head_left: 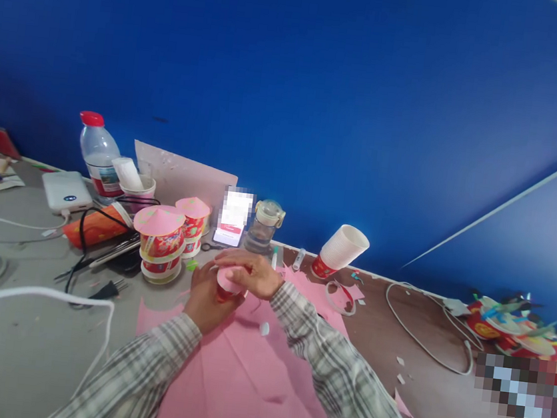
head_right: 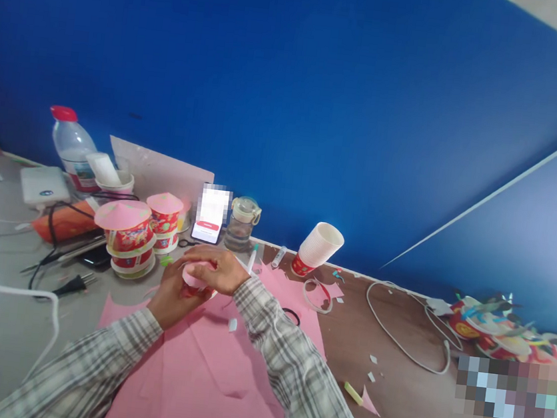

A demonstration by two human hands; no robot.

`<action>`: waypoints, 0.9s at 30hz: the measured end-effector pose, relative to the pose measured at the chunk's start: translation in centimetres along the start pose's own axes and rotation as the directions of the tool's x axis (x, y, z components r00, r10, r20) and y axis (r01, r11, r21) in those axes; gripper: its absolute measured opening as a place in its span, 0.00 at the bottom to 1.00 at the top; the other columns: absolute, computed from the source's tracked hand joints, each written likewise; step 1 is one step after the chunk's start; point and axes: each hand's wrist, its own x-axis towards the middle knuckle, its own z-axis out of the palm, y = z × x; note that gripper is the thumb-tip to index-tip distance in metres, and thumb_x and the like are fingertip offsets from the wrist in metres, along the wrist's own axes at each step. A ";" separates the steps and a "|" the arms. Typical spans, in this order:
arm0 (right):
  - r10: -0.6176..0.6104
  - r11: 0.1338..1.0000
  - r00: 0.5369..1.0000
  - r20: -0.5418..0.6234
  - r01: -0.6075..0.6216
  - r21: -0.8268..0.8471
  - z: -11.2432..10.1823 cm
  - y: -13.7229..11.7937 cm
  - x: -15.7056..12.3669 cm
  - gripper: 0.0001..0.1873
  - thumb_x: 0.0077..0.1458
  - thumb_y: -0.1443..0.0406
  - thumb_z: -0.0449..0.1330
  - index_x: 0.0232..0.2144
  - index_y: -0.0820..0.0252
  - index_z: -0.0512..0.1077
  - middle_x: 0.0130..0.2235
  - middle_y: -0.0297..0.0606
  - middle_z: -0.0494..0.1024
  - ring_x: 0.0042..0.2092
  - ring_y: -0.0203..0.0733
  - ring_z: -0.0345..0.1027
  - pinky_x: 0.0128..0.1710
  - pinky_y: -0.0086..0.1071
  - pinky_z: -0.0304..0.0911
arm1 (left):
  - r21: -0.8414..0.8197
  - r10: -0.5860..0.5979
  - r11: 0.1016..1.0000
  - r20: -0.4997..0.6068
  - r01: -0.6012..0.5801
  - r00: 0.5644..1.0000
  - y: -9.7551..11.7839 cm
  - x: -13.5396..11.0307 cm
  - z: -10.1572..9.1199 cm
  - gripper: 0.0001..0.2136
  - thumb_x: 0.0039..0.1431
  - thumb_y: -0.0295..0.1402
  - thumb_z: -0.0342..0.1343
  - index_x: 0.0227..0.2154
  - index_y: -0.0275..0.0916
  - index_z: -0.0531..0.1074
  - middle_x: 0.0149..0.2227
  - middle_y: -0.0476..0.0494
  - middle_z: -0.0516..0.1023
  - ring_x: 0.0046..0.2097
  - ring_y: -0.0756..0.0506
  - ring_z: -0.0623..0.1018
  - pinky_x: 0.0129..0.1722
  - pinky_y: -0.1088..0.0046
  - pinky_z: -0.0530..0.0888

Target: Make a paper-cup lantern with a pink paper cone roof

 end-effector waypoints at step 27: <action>0.065 0.988 0.982 -0.180 -0.088 -0.124 -0.7 -4.9 -9.1 0.12 0.56 0.64 0.54 0.43 0.56 0.71 0.44 0.41 0.77 0.47 0.44 0.69 0.51 0.40 0.64 | -0.159 0.327 0.942 0.245 -0.295 0.913 4.5 -4.3 0.8 0.23 0.35 0.38 0.60 0.40 0.49 0.64 0.39 0.47 0.72 0.44 0.38 0.70 0.46 0.49 0.65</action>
